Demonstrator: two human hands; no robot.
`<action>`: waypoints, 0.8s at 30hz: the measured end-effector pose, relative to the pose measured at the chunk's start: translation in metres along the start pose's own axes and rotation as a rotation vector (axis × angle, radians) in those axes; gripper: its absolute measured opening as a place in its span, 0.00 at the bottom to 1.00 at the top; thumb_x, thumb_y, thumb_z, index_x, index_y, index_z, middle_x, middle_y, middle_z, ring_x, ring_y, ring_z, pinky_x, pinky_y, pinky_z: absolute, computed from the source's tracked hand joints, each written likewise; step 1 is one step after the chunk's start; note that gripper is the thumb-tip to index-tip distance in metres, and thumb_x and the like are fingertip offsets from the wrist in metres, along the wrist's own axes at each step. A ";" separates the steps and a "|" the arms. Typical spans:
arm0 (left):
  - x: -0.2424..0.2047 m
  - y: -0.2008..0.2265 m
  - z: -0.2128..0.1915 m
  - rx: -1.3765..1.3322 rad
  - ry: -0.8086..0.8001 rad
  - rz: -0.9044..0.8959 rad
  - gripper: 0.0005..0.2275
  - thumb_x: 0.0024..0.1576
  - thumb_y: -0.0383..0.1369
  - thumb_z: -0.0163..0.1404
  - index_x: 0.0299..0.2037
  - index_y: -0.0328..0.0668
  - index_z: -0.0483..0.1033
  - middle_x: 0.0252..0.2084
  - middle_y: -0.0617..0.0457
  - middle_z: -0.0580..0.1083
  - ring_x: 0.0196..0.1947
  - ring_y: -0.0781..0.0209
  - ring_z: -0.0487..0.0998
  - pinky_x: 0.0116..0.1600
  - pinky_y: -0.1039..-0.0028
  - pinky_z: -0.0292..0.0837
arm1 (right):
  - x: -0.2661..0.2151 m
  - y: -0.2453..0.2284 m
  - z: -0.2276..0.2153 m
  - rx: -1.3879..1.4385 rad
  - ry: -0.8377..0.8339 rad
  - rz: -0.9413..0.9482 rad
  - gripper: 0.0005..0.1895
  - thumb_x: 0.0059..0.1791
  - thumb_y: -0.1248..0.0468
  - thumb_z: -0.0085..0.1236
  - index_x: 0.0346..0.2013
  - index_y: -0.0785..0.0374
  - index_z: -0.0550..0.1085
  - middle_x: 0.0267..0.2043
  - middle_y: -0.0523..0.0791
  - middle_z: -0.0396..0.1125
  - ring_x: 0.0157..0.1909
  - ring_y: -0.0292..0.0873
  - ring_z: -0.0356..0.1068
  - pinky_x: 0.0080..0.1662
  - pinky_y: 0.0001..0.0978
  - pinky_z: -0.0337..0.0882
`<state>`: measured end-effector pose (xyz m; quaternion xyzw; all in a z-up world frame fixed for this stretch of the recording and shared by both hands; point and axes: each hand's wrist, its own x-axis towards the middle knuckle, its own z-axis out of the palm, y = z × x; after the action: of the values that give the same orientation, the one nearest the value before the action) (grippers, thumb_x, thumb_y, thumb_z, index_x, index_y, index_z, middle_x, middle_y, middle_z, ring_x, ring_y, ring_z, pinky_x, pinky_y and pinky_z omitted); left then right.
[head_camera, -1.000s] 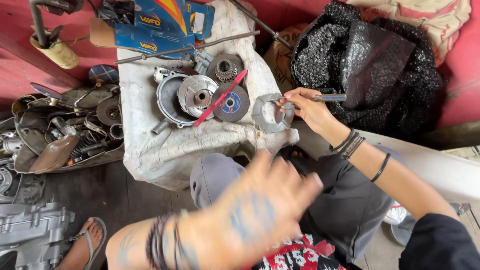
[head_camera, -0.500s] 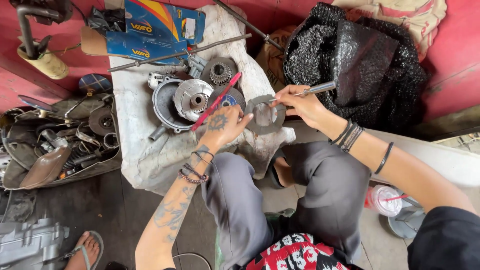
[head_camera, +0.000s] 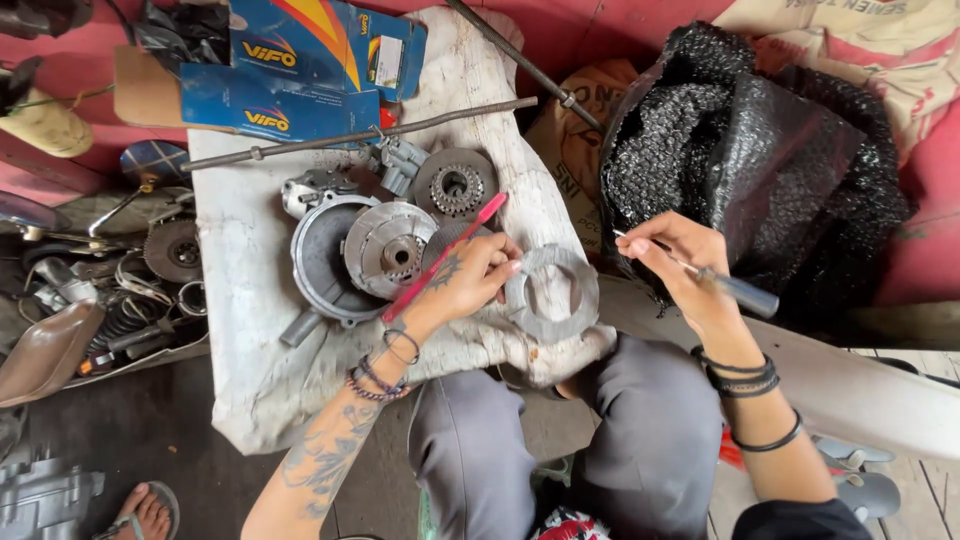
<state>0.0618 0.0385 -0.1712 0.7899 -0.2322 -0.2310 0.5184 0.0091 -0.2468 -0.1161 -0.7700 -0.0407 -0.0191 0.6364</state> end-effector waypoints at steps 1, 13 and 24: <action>0.000 0.009 -0.010 -0.021 -0.049 -0.026 0.07 0.63 0.29 0.46 0.45 0.34 0.74 0.29 0.47 0.81 0.27 0.56 0.85 0.44 0.65 0.79 | 0.006 0.003 -0.001 0.056 -0.005 -0.064 0.10 0.50 0.71 0.60 0.43 0.78 0.76 0.37 0.60 0.71 0.44 0.52 0.77 0.47 0.49 0.81; 0.009 0.015 -0.037 0.187 0.034 -0.046 0.08 0.59 0.35 0.52 0.45 0.47 0.71 0.19 0.55 0.78 0.24 0.52 0.84 0.33 0.66 0.79 | 0.063 0.036 0.046 0.042 0.028 -0.262 0.20 0.56 0.59 0.50 0.35 0.76 0.79 0.26 0.54 0.71 0.27 0.44 0.72 0.32 0.35 0.78; -0.021 0.057 0.100 1.014 0.285 0.367 0.13 0.70 0.34 0.43 0.60 0.40 0.74 0.66 0.39 0.70 0.65 0.41 0.72 0.63 0.42 0.71 | 0.075 0.022 0.061 -0.219 -0.068 -0.264 0.29 0.58 0.50 0.37 0.25 0.66 0.75 0.27 0.48 0.71 0.35 0.48 0.75 0.44 0.39 0.76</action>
<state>-0.0224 -0.0399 -0.1510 0.9105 -0.3753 0.1128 0.1316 0.0843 -0.1879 -0.1432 -0.8231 -0.1605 -0.0808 0.5388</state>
